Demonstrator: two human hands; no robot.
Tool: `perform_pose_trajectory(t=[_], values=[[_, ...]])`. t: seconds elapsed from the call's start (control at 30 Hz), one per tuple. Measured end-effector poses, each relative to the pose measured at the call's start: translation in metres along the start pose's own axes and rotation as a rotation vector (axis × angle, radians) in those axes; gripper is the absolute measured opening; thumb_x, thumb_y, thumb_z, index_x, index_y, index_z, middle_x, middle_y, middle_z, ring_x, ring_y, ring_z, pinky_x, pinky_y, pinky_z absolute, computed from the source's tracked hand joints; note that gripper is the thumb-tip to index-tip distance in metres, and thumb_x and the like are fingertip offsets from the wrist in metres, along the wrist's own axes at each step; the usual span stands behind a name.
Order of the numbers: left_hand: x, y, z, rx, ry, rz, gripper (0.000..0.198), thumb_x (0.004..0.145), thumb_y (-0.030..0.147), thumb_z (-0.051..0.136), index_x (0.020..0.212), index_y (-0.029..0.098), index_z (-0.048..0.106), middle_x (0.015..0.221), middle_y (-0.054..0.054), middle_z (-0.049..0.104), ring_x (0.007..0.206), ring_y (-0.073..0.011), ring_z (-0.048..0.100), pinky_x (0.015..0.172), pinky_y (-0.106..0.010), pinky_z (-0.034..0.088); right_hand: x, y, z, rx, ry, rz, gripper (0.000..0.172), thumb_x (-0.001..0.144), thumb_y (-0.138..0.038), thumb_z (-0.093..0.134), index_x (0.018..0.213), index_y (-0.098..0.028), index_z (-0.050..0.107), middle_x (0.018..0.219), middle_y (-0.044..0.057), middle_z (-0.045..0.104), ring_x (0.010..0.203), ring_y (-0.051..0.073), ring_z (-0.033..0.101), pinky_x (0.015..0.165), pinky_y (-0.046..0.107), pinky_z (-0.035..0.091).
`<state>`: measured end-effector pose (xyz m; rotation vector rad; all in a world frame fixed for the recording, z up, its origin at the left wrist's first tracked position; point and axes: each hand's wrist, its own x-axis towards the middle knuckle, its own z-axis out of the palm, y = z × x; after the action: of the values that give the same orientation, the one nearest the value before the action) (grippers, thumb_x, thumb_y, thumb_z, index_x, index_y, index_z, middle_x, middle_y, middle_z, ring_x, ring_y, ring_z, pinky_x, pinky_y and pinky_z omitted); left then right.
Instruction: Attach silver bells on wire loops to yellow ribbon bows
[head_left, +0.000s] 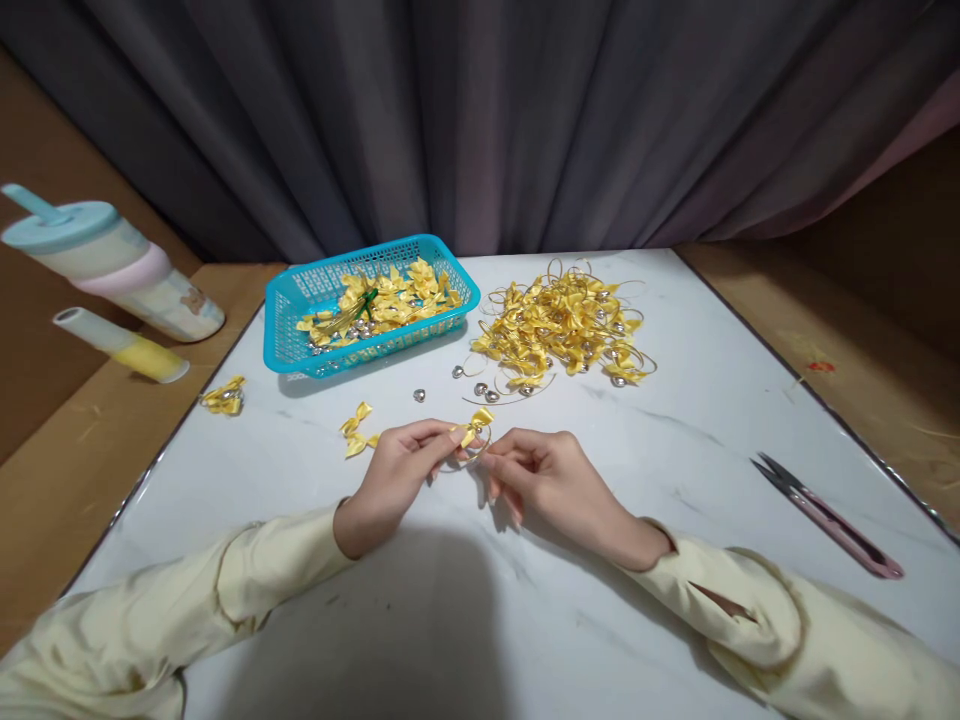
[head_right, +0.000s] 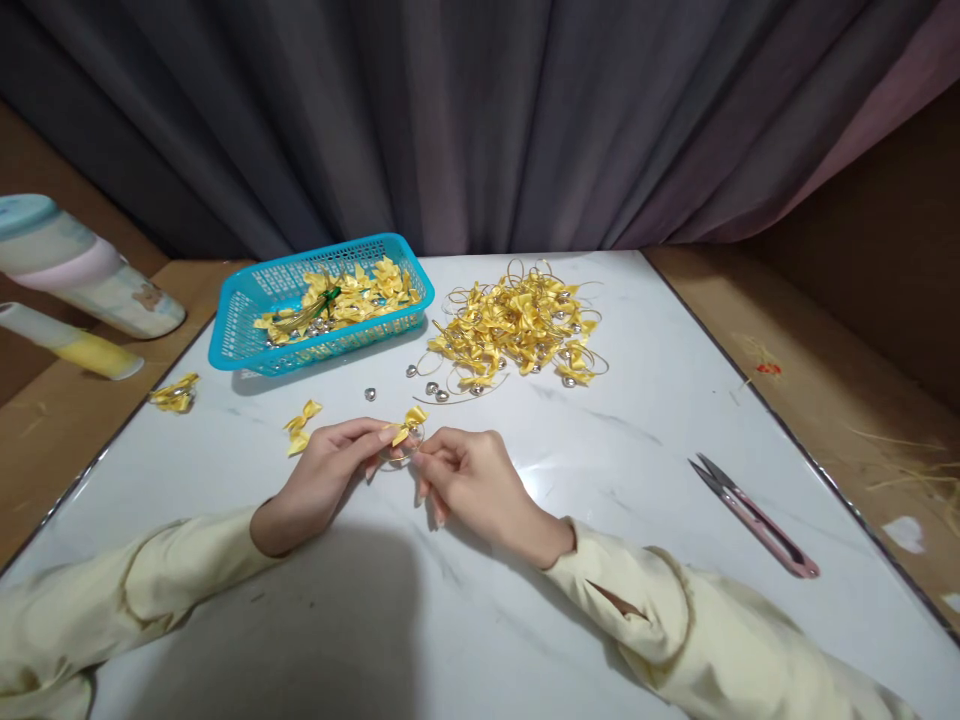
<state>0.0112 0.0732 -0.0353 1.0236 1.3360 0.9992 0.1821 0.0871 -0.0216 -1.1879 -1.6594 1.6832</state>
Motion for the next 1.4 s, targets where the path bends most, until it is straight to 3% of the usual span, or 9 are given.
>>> perform_pose_trajectory(t=[0.7,1.4], values=[[0.0006,-0.0032,-0.0041,-0.015,-0.041,0.001,0.022,0.074,0.034,0.064,0.071,0.014,0.071,0.06,-0.002,0.062,0.053,-0.0083,0.041,0.049,-0.021,0.03,0.0,-0.0087,-0.0011,0.081,-0.02,0.107,0.023,0.079,-0.034,0.055,0.069,-0.014,0.058,0.05,-0.001,0.058,0.03,0.004,0.037,0.033,0.017,0.03],[0.002,-0.0015,-0.0048,-0.007,-0.081,-0.014,0.024,0.077,0.035,0.062,0.073,0.013,0.071,0.065,-0.004,0.064,0.058,-0.0096,0.046,0.051,-0.021,0.031,-0.0007,-0.008,-0.0018,0.071,-0.005,0.048,0.024,0.081,-0.033,0.056,0.069,-0.012,0.059,0.05,-0.001,0.057,0.032,0.004,0.037,0.035,0.017,0.03]])
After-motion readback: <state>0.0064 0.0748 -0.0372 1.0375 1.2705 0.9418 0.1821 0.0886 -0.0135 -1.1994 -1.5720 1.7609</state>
